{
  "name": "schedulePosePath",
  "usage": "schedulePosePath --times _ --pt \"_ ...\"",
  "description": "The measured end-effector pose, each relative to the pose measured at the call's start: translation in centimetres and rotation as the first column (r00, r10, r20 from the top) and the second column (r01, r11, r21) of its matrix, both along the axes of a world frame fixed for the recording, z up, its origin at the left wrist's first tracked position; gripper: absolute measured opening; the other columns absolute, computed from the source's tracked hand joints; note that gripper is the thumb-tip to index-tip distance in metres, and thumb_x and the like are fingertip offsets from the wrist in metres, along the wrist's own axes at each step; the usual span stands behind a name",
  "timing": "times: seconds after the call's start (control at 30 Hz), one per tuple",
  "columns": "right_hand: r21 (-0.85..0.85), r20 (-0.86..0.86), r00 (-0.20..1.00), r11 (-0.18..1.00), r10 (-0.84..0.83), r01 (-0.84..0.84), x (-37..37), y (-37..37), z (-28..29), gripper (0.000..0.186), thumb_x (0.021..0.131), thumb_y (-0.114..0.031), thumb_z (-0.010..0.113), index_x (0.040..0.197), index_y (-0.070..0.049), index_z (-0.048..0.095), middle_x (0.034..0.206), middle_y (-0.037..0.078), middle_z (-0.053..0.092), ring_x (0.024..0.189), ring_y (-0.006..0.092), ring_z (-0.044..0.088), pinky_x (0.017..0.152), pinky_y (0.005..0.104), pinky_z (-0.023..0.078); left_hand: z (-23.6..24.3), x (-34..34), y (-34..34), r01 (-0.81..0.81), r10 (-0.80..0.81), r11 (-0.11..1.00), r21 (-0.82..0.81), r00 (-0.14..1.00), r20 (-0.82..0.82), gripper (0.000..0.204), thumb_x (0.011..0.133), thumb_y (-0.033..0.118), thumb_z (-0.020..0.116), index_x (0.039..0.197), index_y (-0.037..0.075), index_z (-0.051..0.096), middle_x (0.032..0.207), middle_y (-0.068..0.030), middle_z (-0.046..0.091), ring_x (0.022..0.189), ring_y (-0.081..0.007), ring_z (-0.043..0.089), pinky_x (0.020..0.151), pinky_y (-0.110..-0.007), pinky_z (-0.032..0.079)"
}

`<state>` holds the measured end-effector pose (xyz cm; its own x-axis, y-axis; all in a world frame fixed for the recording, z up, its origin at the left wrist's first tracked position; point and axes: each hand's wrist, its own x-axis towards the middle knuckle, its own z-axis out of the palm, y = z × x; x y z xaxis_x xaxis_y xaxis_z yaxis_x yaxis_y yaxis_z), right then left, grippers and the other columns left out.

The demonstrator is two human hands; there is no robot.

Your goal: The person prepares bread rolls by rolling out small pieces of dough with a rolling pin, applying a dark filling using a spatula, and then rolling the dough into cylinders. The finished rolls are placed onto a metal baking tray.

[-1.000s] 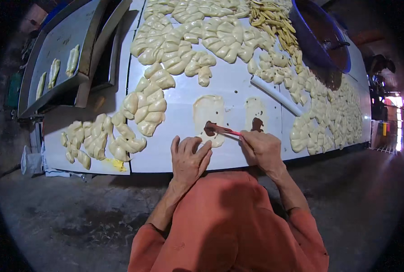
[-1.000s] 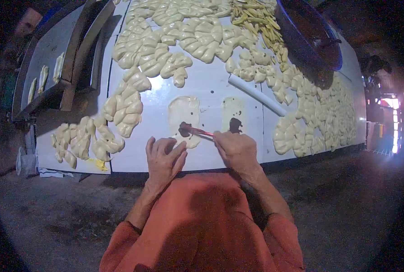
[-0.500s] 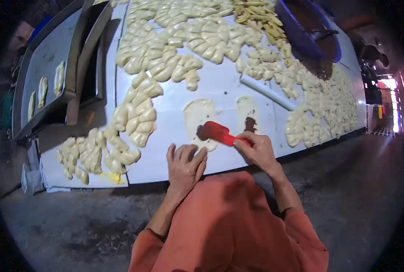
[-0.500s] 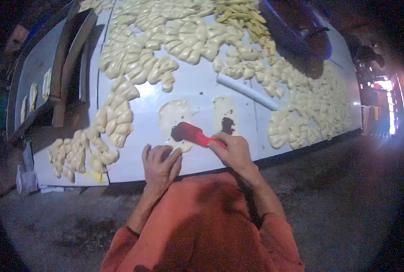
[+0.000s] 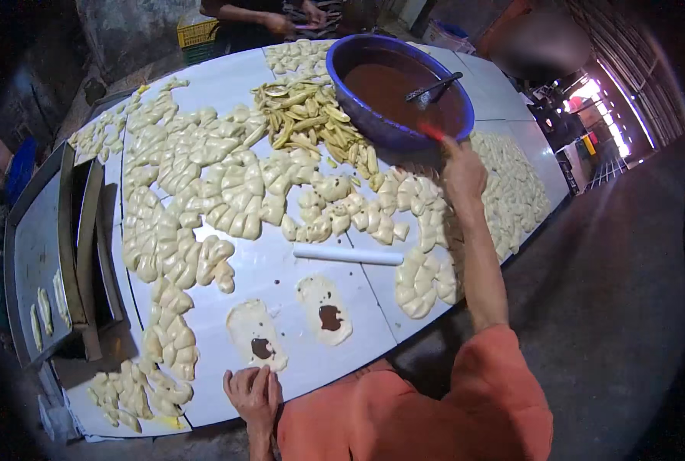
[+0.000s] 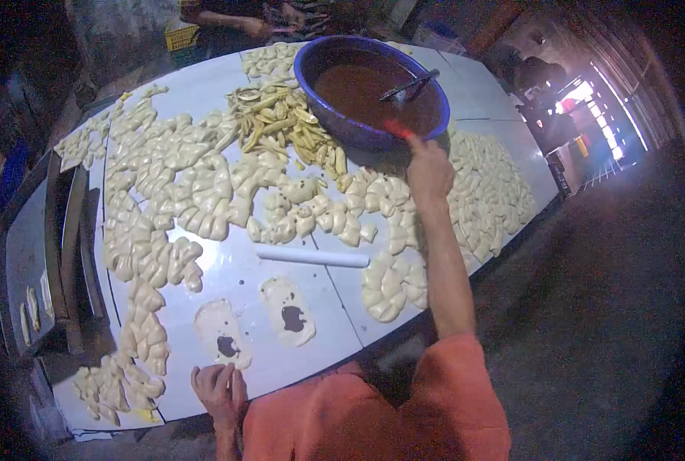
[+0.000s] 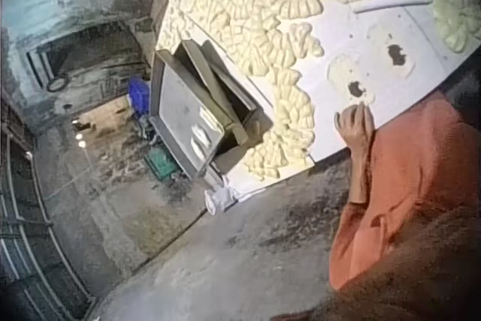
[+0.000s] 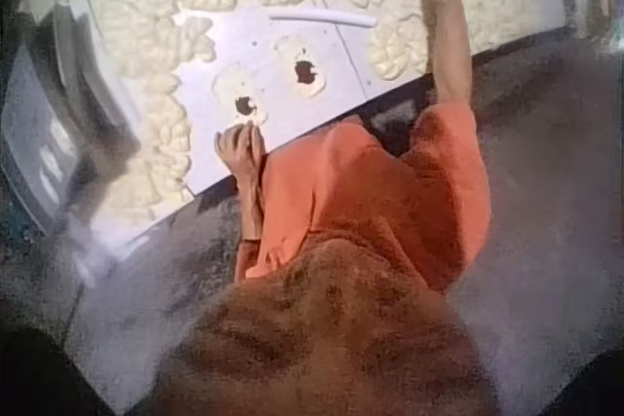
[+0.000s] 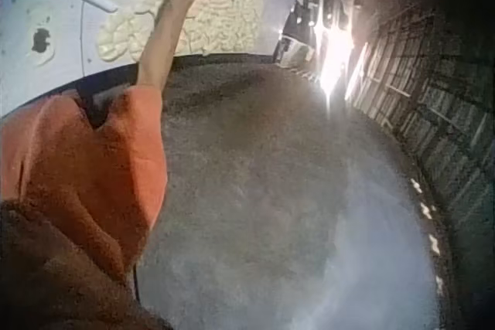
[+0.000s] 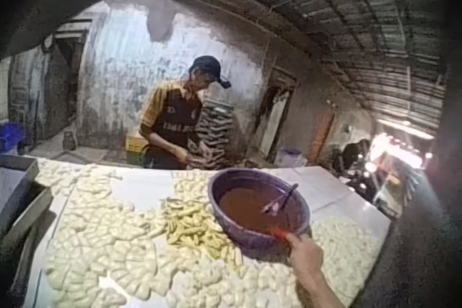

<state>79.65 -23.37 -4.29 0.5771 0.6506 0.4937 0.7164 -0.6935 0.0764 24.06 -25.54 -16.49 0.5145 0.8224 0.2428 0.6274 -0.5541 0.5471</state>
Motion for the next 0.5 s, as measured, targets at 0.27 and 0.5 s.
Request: schedulePosePath --times 0.27,0.5 --pt "-0.035 -0.204 0.979 0.999 -0.001 -0.006 -2.6 -2.2 4.0 0.033 0.1 -0.024 0.057 0.128 -0.012 0.069 0.096 0.019 0.073 0.087 0.0332 0.073 0.075 0.0485 0.056 -0.6 -0.6 0.0 -0.036 0.037 0.999 0.035 0.998 -0.05 0.021 0.082 0.01 0.073 0.103 0.009 0.073 0.1 -0.0091 0.065 0.099 -0.0292 0.063 0.107 -0.061 0.037" --pt "0.236 -0.763 0.637 0.965 0.111 0.114 0.2 -3.8 -0.5 0.04 0.099 -0.033 0.062 0.126 -0.005 0.071 0.075 0.01 0.069 0.061 0.0213 0.063 0.064 0.0379 0.049 -0.4 -0.5 0.1 -0.036 0.038 0.999 0.029 0.998 -0.058 0.023 0.083 0.013 0.077 0.105 0.012 0.075 0.101 -0.0058 0.064 0.099 -0.0266 0.063 0.108 -0.059 0.038"
